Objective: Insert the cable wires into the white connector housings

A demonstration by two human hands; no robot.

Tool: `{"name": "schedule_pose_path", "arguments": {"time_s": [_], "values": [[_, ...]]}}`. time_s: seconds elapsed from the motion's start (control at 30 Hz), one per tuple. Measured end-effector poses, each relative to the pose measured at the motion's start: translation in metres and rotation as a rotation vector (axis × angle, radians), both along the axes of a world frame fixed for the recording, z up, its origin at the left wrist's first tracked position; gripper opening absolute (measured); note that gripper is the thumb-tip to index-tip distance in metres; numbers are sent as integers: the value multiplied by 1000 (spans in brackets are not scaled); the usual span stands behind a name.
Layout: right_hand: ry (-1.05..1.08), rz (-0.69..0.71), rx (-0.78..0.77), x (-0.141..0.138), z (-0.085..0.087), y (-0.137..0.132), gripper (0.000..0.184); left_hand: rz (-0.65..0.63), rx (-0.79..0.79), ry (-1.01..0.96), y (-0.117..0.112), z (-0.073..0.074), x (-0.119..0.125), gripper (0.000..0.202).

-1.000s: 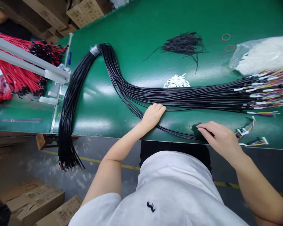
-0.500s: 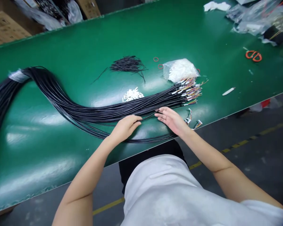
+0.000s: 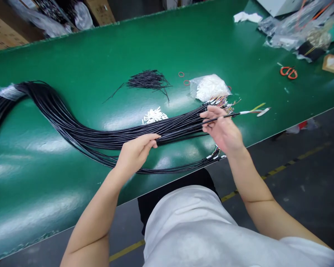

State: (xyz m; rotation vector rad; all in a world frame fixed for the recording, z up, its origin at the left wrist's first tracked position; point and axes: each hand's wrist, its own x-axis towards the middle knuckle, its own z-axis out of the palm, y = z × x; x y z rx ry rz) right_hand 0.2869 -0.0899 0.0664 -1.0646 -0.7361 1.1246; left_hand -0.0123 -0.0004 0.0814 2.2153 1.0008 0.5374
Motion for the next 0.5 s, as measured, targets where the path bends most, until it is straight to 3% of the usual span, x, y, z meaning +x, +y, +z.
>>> {"name": "schedule_pose_path", "arguments": {"time_s": [0.1, 0.2, 0.3, 0.4, 0.47, 0.5], "values": [[-146, -38, 8, 8, 19, -2, 50, -95, 33, 86, -9, 11, -15, 34], [-162, 20, -2, 1, 22, 0, 50, -318, -215, 218, -21, 16, -31, 31], [-107, 140, -2, -12, 18, 4, 45, -443, -481, 298, -33, 9, -41, 30], [-83, 428, 55, -13, 18, 5, 40, -470, -617, 238, -40, -7, -49, 28], [-162, 722, 172, -5, 22, 7, 42, -363, -680, 104, -41, -15, -53, 31], [-199, 729, 237, -1, 26, 8, 38, -286, -682, 35, -40, -17, -55, 35]]}}
